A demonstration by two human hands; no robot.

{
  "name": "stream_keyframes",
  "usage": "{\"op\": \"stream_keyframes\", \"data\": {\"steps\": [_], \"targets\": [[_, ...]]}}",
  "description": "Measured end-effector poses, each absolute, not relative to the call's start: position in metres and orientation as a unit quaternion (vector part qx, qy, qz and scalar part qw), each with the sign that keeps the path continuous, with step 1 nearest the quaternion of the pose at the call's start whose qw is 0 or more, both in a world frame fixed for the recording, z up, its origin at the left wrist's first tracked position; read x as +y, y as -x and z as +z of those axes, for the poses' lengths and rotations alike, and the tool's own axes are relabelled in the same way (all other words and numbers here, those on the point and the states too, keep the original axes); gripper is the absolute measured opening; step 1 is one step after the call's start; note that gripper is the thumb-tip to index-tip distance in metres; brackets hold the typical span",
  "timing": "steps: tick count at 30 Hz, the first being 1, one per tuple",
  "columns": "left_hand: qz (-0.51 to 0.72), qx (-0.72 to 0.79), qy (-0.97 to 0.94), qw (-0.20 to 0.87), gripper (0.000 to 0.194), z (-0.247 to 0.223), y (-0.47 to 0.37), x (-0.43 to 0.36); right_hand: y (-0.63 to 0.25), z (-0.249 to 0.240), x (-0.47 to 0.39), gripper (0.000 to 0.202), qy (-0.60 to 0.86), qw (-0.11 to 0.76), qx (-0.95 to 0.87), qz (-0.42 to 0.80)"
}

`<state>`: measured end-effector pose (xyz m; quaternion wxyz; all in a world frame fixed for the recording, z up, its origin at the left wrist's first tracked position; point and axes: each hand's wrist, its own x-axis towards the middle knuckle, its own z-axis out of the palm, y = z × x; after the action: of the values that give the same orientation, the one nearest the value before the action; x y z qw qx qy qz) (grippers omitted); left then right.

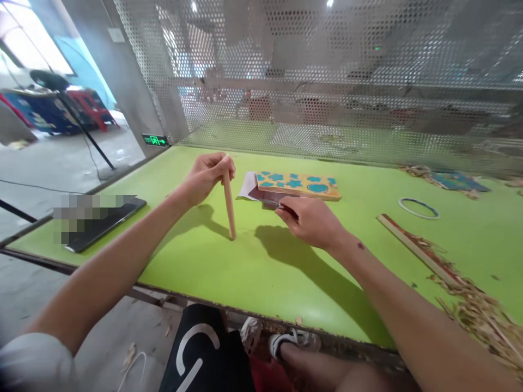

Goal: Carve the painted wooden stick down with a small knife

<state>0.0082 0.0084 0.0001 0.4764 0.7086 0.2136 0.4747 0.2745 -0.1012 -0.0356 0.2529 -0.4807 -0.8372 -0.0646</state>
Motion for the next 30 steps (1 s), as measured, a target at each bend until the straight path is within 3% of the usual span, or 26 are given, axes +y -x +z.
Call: {"op": "stream_keyframes", "data": {"steps": [12,18,26,30], "targets": [[0.488,0.244,-0.694,0.47,0.046,0.003,-0.008,0.001,-0.263,-0.053,-0.104,0.029,0.492,0.259,-0.831,0.021],[0.452,0.207,-0.739,0.455,0.053,0.004,-0.016,-0.008,-0.239,-0.059,-0.111,0.023,0.441,0.299,-0.846,0.008],[0.428,0.196,-0.759,0.449,0.063,0.002,-0.019,-0.014,-0.243,-0.062,-0.106,0.025,0.488,0.386,-0.783,-0.012],[0.331,0.209,-0.782,0.485,0.062,-0.006,-0.021,-0.017,-0.253,-0.056,-0.106,0.028,0.499,0.434,-0.748,-0.057]]}}
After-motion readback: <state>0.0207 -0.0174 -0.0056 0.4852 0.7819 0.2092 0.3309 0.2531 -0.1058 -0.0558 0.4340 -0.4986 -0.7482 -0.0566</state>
